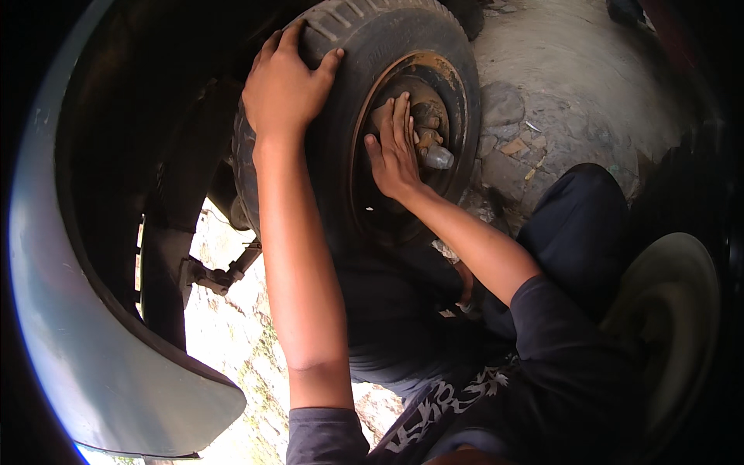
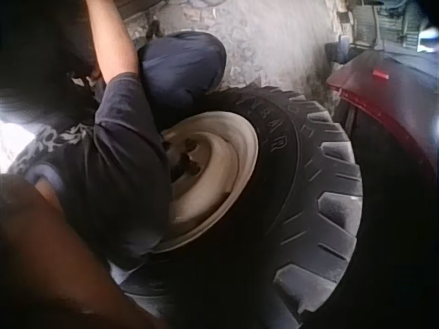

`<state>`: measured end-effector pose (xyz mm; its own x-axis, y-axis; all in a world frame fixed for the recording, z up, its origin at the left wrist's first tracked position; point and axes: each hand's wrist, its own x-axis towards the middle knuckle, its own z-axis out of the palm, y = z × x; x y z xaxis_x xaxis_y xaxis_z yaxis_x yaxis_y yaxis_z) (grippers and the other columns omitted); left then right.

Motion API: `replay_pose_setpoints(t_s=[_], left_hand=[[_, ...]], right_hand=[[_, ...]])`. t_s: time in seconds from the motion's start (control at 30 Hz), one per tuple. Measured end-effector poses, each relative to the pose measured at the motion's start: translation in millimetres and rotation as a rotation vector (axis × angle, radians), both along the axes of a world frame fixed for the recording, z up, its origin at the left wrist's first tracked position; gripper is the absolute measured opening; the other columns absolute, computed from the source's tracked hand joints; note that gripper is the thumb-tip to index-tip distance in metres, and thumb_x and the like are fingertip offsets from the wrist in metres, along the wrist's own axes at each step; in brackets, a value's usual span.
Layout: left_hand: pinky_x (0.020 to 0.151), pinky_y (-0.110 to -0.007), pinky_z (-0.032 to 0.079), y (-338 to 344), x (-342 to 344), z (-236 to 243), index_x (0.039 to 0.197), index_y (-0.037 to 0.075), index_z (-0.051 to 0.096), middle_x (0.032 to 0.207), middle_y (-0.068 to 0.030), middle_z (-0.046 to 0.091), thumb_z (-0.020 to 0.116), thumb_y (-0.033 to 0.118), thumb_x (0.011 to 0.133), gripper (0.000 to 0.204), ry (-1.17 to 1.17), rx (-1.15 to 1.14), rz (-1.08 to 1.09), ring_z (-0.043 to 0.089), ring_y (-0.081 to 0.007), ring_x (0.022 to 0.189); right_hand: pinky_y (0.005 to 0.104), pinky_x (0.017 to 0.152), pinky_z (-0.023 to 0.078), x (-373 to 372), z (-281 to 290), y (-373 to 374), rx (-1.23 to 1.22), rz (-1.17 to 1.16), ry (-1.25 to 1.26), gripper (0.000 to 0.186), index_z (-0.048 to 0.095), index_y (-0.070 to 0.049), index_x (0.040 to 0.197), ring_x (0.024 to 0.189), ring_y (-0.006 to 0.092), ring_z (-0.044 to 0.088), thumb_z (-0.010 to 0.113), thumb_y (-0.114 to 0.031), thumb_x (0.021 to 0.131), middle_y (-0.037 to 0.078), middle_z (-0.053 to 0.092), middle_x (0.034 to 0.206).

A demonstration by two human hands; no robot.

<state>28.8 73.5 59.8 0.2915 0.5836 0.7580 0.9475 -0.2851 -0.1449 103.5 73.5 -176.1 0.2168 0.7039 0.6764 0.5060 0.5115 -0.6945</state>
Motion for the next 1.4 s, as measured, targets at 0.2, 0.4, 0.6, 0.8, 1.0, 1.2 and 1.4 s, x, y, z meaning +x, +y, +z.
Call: replay_pose_setpoints(t_s=[0.2, 0.4, 0.6, 0.8, 1.0, 1.2, 1.4], left_hand=[[0.112, -0.051, 0.054, 5, -8, 1, 0.155, 0.026, 0.062, 0.155, -0.0098, 0.065, 0.076, 0.067, 0.089, 0.079, 0.026, -0.018, 0.033, 0.064, -0.0338, 0.141], [0.109, -0.047, 0.055, -34, 20, 5, 0.139, 0.006, 0.072, 0.139, -0.0212, 0.072, 0.080, 0.035, 0.093, 0.055, -0.012, 0.131, -0.077, 0.069, -0.0393, 0.130], [0.116, -0.048, 0.051, -34, 19, 14, 0.149, 0.009, 0.065, 0.149, -0.0218, 0.066, 0.081, 0.043, 0.090, 0.070, -0.049, -0.066, -0.001, 0.063, -0.0404, 0.137], [0.116, -0.048, 0.050, -34, 16, 12, 0.150, 0.010, 0.064, 0.149, -0.0222, 0.066, 0.080, 0.044, 0.091, 0.070, -0.023, -0.026, 0.006, 0.062, -0.0402, 0.138], [0.117, -0.048, 0.050, -32, 24, 13, 0.151, 0.010, 0.063, 0.150, -0.0211, 0.066, 0.080, 0.043, 0.091, 0.071, -0.047, -0.049, -0.005, 0.062, -0.0396, 0.139], [0.115, -0.047, 0.051, -26, 10, 15, 0.150, 0.010, 0.063, 0.149, -0.0203, 0.066, 0.081, 0.040, 0.091, 0.069, -0.031, -0.069, 0.032, 0.064, -0.0391, 0.137], [0.116, -0.048, 0.050, -32, 26, 14, 0.152, 0.011, 0.063, 0.150, -0.0208, 0.066, 0.081, 0.042, 0.090, 0.071, -0.027, -0.052, -0.002, 0.063, -0.0398, 0.138]], right_hand=[[0.0646, 0.133, 0.015, -31, -43, -36, 0.036, 0.120, 0.005, 0.085, 0.006, 0.020, 0.166, 0.164, 0.0589, 0.008, 0.057, -0.019, 0.111, 0.042, -0.007, 0.175], [0.0625, 0.134, 0.015, -2, -4, 7, -0.025, 0.040, 0.101, 0.083, 0.006, 0.019, 0.166, 0.165, 0.0570, 0.007, 0.051, -0.026, 0.114, 0.042, -0.006, 0.175], [0.0627, 0.134, 0.018, -38, -54, -45, -0.022, 0.110, -0.023, 0.092, 0.005, 0.020, 0.166, 0.163, 0.0591, 0.014, 0.064, -0.021, 0.107, 0.043, -0.004, 0.175], [0.0637, 0.133, 0.018, -18, -31, -12, 0.070, 0.073, 0.048, 0.090, 0.005, 0.021, 0.165, 0.161, 0.0609, 0.015, 0.060, -0.023, 0.109, 0.046, -0.001, 0.173], [0.0638, 0.132, 0.021, -41, -73, -54, 0.015, 0.118, -0.065, 0.092, 0.009, 0.018, 0.166, 0.161, 0.0617, 0.014, 0.065, -0.022, 0.105, 0.045, 0.000, 0.173], [0.0640, 0.133, 0.020, -33, -49, -39, 0.054, 0.146, 0.000, 0.093, 0.011, 0.017, 0.167, 0.163, 0.0597, 0.013, 0.060, -0.037, 0.109, 0.042, -0.001, 0.175], [0.0642, 0.132, 0.021, -37, -78, -41, 0.102, 0.102, -0.061, 0.094, 0.014, 0.015, 0.168, 0.163, 0.0591, 0.015, 0.055, -0.047, 0.110, 0.040, 0.001, 0.176]])
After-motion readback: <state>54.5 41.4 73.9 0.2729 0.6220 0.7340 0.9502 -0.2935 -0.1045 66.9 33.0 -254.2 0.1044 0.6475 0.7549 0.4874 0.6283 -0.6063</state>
